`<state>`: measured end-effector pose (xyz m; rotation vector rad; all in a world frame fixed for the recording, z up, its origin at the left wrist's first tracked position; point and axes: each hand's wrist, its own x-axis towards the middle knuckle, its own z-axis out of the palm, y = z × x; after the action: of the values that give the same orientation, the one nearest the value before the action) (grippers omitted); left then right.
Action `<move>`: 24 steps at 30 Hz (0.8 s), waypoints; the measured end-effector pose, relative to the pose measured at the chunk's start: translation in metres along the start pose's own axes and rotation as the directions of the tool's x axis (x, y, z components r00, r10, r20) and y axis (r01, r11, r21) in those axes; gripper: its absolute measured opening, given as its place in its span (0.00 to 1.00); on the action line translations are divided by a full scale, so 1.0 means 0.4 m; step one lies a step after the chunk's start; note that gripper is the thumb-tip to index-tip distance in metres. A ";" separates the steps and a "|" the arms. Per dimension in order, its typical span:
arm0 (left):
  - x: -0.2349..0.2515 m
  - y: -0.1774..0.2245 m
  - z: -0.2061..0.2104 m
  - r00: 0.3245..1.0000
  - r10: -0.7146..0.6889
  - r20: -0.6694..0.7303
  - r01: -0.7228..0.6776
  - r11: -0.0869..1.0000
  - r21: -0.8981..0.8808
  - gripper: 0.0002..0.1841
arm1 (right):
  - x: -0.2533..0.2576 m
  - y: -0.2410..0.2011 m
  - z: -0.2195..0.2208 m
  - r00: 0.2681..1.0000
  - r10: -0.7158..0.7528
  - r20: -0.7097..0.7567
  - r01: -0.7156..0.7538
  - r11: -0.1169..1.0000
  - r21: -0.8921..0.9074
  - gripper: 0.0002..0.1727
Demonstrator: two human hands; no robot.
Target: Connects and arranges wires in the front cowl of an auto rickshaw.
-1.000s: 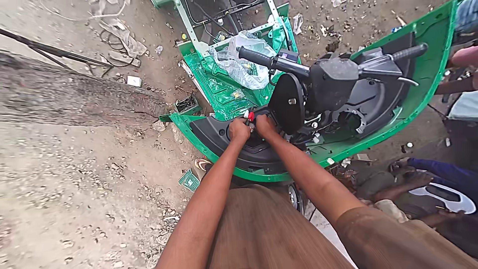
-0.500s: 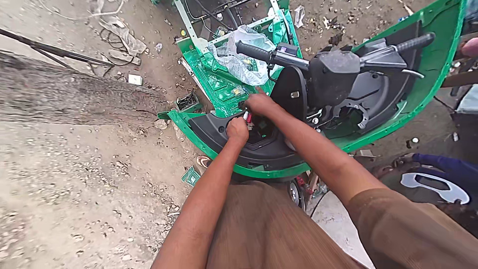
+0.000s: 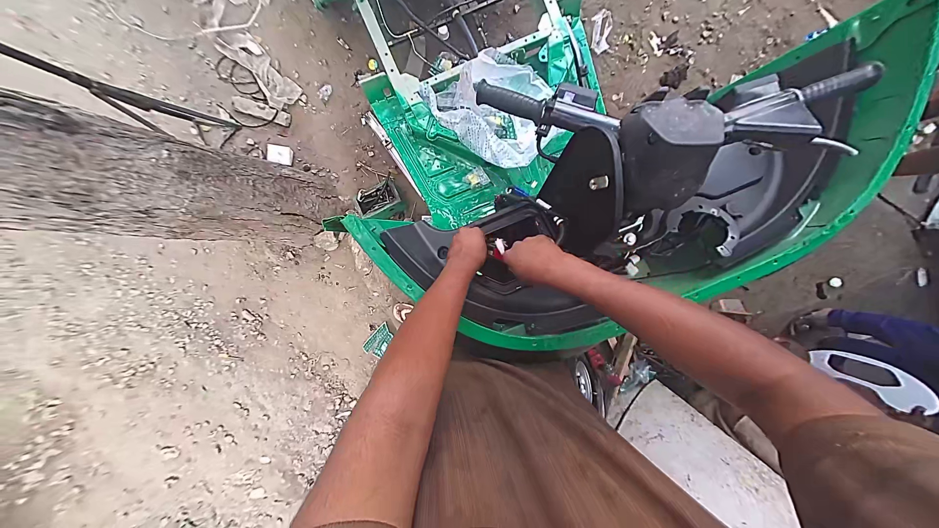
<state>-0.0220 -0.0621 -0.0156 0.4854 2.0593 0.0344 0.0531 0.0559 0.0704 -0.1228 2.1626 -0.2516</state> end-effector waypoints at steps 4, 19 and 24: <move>-0.030 0.009 -0.012 0.996 0.048 0.080 -0.056 0.994 0.098 0.15 | 0.072 -0.019 0.071 0.995 0.103 -0.002 -0.103 0.995 0.000 0.09; -0.014 0.054 0.065 0.968 -0.210 0.139 0.128 0.885 0.448 0.26 | 0.172 -0.009 0.108 0.988 0.102 -0.113 -0.068 0.960 0.271 0.10; -0.050 0.035 -0.005 0.969 -0.157 0.191 0.067 0.910 0.410 0.18 | 0.265 -0.037 0.159 0.978 0.155 -0.138 -0.102 0.938 0.330 0.07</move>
<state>-0.0105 -0.0559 0.0053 0.5897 1.8704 -0.5019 0.0453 0.0137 -0.0467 0.2333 2.2473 -0.5505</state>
